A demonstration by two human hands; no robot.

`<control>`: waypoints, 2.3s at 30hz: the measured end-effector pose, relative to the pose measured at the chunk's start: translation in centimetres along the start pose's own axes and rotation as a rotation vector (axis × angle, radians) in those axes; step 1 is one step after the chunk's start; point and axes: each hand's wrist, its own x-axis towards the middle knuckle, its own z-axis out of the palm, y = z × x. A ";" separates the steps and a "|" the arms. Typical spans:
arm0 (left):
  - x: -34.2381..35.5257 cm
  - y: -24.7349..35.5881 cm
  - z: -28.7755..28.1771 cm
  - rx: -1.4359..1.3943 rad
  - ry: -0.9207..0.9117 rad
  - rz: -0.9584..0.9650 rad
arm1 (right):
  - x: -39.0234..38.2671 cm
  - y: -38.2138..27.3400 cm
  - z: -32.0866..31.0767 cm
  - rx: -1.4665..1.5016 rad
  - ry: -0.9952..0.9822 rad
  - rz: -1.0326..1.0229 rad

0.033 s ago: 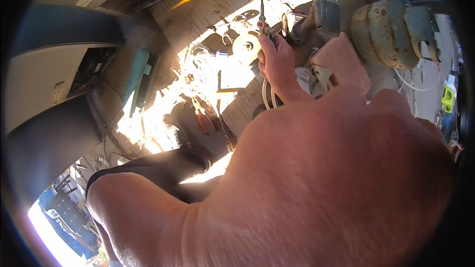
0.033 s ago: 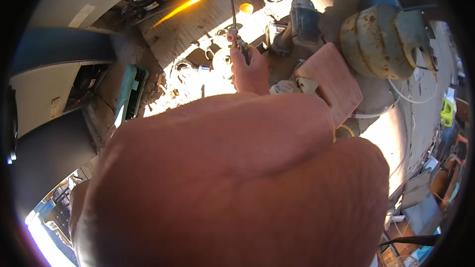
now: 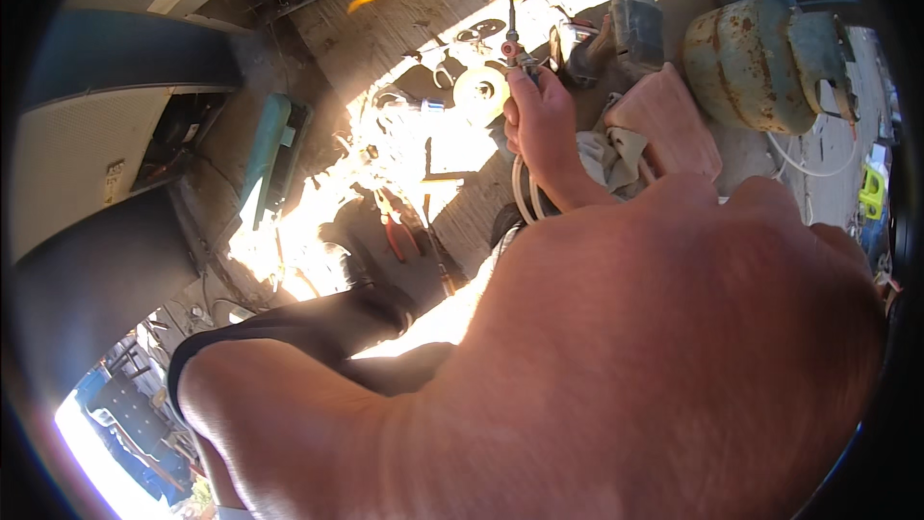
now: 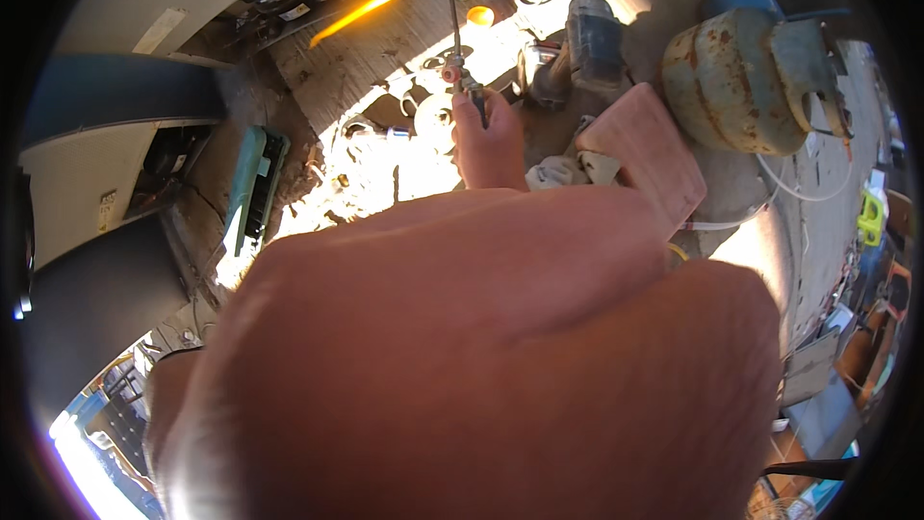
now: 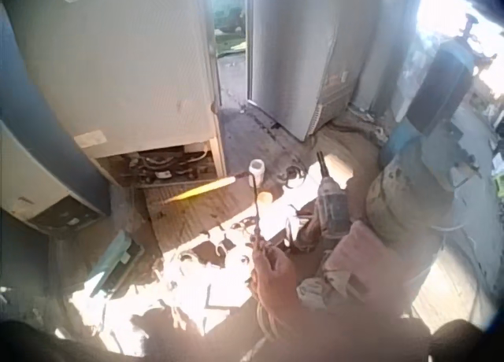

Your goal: The person uses a blowtorch to heat a component inside an appliance, then uses pliers to adjust or remove parts. They continue to manipulate internal components with their hands and tools.

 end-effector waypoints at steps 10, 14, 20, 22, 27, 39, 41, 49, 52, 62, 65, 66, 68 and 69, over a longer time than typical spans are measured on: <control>-11.0 -19.1 3.1 -0.408 0.710 -1.163 | -1.2 -1.7 2.5 -0.102 -0.251 -0.256; -11.2 -21.8 4.9 -0.876 0.578 -1.077 | 1.5 -1.0 3.4 -0.127 -0.130 -0.180; -12.7 -23.1 4.4 -1.024 0.549 -1.020 | 2.4 -1.5 5.6 -0.345 -0.137 -0.103; -13.0 -22.4 3.8 -0.944 0.586 -1.003 | 1.9 -1.8 6.4 -0.470 -0.185 -0.154; -15.0 -19.0 -0.9 -0.834 0.532 -1.081 | 1.5 -3.2 7.7 -0.572 -0.388 -0.180; -16.2 -16.5 -6.7 -0.691 0.617 -1.027 | -2.0 -5.1 14.1 -0.405 -0.369 -0.025; -15.8 -15.9 -6.3 -0.756 0.635 -0.958 | -1.7 -3.5 12.2 -0.158 -0.302 -0.069; -16.1 -13.0 -4.0 -0.922 0.479 -0.864 | -1.9 6.6 1.1 -0.902 -0.708 0.100; -16.2 -13.1 -3.1 -0.881 0.432 -0.839 | -2.6 7.7 2.5 -1.147 -0.836 0.244; -16.2 -14.2 -2.1 -0.731 0.427 -0.602 | -3.5 6.7 8.2 -1.531 -0.912 0.468; -16.1 -12.2 -2.8 -0.702 0.338 -0.755 | -3.5 7.1 9.5 -1.536 -0.937 0.489; -15.9 -11.7 -3.6 -0.747 0.291 -0.832 | -3.5 7.4 10.0 -1.542 -0.947 0.495; -16.4 -11.8 -3.1 -0.759 0.303 -0.799 | -3.8 8.0 10.8 -1.546 -0.965 0.515; -16.6 -12.0 -3.0 -0.759 0.302 -0.778 | -4.0 8.4 11.4 -1.546 -0.967 0.516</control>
